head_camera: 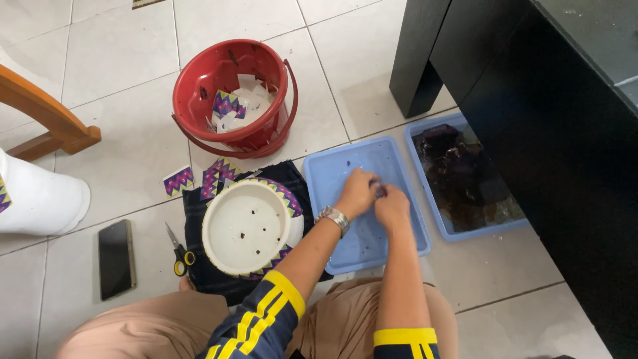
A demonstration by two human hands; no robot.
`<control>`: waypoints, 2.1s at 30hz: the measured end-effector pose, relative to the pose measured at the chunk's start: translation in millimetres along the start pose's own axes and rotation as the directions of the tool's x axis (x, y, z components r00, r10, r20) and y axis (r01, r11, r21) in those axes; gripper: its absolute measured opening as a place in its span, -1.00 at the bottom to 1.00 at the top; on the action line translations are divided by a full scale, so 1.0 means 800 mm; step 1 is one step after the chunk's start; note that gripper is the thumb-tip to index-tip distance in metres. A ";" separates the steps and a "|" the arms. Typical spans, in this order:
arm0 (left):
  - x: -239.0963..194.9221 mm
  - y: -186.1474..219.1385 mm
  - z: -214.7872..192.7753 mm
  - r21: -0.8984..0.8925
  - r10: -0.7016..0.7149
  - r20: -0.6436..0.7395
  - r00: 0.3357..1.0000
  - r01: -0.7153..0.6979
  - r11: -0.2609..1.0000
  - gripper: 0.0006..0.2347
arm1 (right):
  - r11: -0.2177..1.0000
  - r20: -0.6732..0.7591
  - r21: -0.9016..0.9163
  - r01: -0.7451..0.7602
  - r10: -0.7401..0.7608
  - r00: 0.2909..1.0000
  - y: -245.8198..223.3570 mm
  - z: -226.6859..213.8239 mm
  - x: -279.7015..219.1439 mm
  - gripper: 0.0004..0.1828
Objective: Cutting small patterned decorative pieces and applying them to the rim of a white bowl after dipping them in liquid.
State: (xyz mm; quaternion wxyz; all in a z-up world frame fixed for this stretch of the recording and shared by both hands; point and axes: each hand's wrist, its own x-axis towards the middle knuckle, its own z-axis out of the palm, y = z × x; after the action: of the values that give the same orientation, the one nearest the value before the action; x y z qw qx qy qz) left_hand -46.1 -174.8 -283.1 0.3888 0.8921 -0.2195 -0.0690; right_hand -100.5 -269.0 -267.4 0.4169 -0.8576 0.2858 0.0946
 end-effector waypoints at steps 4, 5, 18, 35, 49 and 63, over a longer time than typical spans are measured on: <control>-0.036 0.029 -0.011 -0.205 -0.154 0.027 0.988 0.156 0.966 -0.88 | 0.983 0.011 0.170 -0.067 0.066 0.998 -0.030 -0.027 -0.040 -0.61; -0.042 0.041 -0.019 -0.204 -0.153 0.026 0.988 0.155 0.966 -0.88 | 0.983 0.010 0.170 -0.066 0.066 0.998 -0.034 -0.033 -0.046 -0.61; -0.067 0.142 -0.181 -0.855 -0.499 0.071 0.864 0.311 0.416 -0.68 | 0.735 -0.093 0.665 0.134 -0.097 0.991 -0.113 -0.117 -0.162 -0.71; 0.021 0.134 -0.426 -0.841 -0.466 -0.488 0.738 -0.253 0.478 -0.82 | 0.821 0.065 0.568 -0.059 0.027 0.997 -0.169 -0.147 -0.209 -0.68; 0.059 0.030 -0.402 0.525 -0.453 -0.350 0.820 0.573 0.630 -0.86 | 0.951 -0.013 0.306 -0.029 0.034 0.999 -0.134 -0.124 -0.154 -0.69; -0.093 0.074 -0.047 0.541 0.167 -0.031 0.986 -0.123 0.832 -0.48 | 0.983 -0.109 0.069 0.168 -0.160 0.981 -0.055 -0.083 -0.101 -0.74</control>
State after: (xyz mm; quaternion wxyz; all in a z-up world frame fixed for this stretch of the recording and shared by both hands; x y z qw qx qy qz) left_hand -121.5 -152.0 -217.7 0.1356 0.9480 -0.2819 0.0593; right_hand -146.6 -264.9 -163.8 0.4410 -0.8652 0.2386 0.0044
